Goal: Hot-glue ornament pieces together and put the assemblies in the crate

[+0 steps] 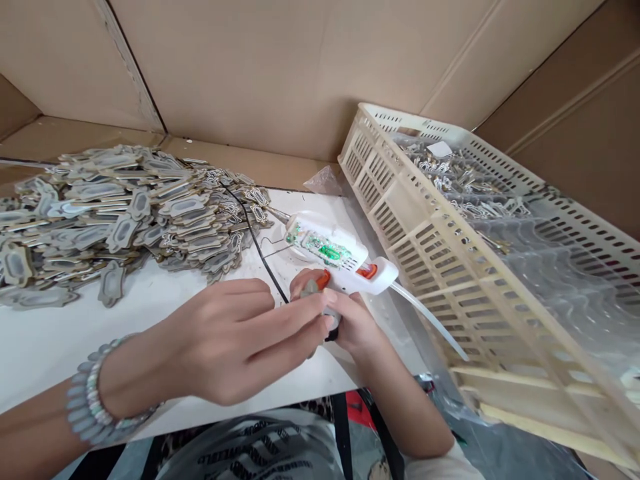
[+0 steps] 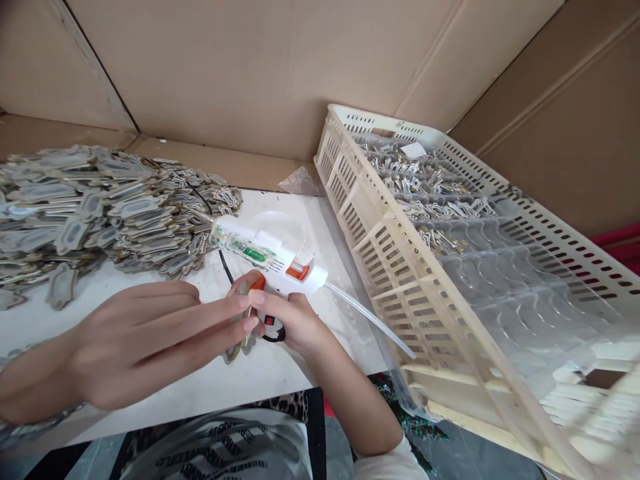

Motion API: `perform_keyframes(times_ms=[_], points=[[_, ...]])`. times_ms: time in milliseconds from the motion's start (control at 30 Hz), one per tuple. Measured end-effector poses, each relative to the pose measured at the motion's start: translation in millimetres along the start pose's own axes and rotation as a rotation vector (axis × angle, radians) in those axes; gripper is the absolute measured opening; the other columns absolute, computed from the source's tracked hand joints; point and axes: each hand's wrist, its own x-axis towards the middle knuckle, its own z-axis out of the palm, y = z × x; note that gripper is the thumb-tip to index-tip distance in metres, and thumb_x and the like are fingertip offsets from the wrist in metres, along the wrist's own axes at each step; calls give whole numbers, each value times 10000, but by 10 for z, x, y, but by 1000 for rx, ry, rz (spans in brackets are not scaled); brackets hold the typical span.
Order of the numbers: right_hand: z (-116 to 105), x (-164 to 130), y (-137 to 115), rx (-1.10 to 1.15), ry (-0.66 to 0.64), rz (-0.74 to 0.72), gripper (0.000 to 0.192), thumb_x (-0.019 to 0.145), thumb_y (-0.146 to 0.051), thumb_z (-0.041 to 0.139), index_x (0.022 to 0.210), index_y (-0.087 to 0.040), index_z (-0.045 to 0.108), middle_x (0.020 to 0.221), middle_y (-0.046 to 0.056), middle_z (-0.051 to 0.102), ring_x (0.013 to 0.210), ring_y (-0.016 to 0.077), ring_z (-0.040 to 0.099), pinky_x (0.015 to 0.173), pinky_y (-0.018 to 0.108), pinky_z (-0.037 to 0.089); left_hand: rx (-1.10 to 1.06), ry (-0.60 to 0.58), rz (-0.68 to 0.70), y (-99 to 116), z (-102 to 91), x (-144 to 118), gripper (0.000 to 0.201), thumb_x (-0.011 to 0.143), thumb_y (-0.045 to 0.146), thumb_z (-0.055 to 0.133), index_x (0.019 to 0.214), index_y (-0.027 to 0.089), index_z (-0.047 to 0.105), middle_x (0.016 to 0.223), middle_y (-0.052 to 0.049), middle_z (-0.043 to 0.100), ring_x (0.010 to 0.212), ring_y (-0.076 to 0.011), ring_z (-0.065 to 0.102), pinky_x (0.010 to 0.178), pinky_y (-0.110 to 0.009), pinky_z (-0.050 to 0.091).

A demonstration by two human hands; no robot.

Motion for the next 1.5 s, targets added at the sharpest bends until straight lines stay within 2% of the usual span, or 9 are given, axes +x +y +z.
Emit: perform_keyframes(times_ms=[200,333,467,567,800,967,1100,1300,1500], points=[[13,4,-16,272,1,27,332,802,-549,690,838,-220,676,640,-36,527,467,94,418,403,230,326,-8,-4,43,-21,-43,-12,282,930,63,477,1132,155,649,1270,-93,688,695,-161,660,568,-341,484],[-18,8,13,335,21,27,308,821,-505,706,926,-215,705,568,-72,473,419,74,373,424,237,257,9,-34,-13,-116,-121,-119,258,939,98,517,1119,204,668,1160,-52,740,731,-162,683,613,-324,533],[-29,25,36,268,55,4,276,835,-471,704,916,-207,707,649,-53,535,418,54,371,438,250,252,130,70,-176,-271,-212,-249,182,935,250,651,1115,254,672,924,-6,755,725,-144,673,661,-294,551],[-17,33,36,186,102,-15,276,835,-472,701,892,-202,696,782,-19,602,433,44,380,454,259,295,128,100,-289,-376,-240,-355,211,922,271,684,1131,239,676,886,-11,720,762,-135,662,685,-272,539],[-5,-7,-15,-154,87,-25,265,847,-458,672,964,-220,684,630,-48,509,493,98,428,511,260,413,251,200,-493,-424,-203,-554,187,901,314,711,1039,192,673,949,-8,766,789,-121,721,736,-216,573],[24,-15,-10,-448,133,-204,108,833,-318,676,836,-213,646,767,8,604,682,159,589,625,287,492,171,231,-444,-433,-257,-594,62,900,211,704,926,253,667,932,27,771,864,-144,734,863,-295,589],[16,-10,63,-503,-1,-354,33,832,-197,647,813,-218,630,853,36,662,779,181,639,693,289,521,200,228,-432,-442,-289,-597,90,878,182,725,918,240,670,921,-1,777,816,-169,739,817,-351,594],[18,-18,79,-549,-76,-325,38,847,-212,613,862,-211,647,889,60,678,775,186,653,682,282,520,278,183,-377,-426,-318,-637,32,894,208,707,905,214,678,929,-26,782,782,-183,742,826,-385,621],[36,-9,57,-596,-78,-331,46,841,-201,600,837,-203,646,873,60,676,752,176,654,659,262,512,300,226,-354,-427,-284,-689,59,930,217,658,909,187,704,908,-57,781,779,-195,739,836,-389,612]])
